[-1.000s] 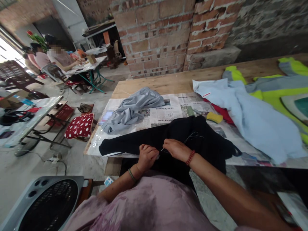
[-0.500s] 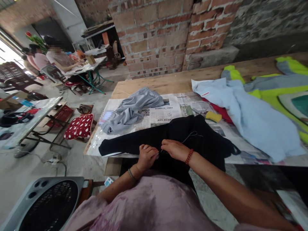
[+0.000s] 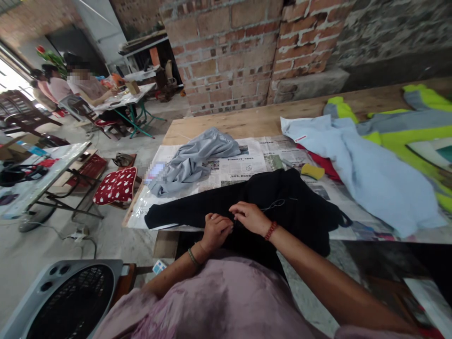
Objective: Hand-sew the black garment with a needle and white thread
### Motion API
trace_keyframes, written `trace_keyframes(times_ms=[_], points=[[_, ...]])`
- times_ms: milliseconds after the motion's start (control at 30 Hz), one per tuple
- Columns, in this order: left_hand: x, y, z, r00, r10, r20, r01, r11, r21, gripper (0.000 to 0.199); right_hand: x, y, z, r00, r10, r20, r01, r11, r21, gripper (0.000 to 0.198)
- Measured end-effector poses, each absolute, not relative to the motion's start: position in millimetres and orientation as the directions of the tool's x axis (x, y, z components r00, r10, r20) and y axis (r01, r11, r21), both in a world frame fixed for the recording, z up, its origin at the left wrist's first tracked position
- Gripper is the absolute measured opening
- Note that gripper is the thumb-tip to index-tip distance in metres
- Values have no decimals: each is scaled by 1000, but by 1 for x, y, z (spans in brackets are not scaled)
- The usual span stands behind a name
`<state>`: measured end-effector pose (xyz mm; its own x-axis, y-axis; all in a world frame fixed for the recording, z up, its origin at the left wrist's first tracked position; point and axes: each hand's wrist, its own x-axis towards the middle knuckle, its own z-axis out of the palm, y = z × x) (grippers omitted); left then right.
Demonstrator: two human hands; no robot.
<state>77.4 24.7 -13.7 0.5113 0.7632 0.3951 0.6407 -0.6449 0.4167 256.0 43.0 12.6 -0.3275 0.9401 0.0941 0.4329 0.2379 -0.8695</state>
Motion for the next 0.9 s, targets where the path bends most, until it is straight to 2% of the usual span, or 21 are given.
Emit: trace_keyframes(times_ms=[133, 233, 433, 667, 900], points=[[77, 23, -12, 509, 770, 384, 642, -637, 426, 13, 249, 42, 8, -164, 976, -142, 192, -110, -975, 39], [76, 22, -11, 517, 770, 375, 644, -638, 421, 14, 247, 38, 8, -144, 958, -246, 68, -239, -969, 36], [76, 20, -9, 512, 774, 373, 641, -633, 434, 14, 248, 31, 10, -97, 939, -329, 42, -327, -944, 25], [77, 20, -8, 507, 784, 359, 639, -621, 454, 14, 245, 38, 1, -40, 964, -263, 337, -235, -912, 26], [79, 20, -11, 501, 782, 370, 622, -623, 475, 11, 234, 43, -12, -32, 926, -377, 287, -353, -890, 21]])
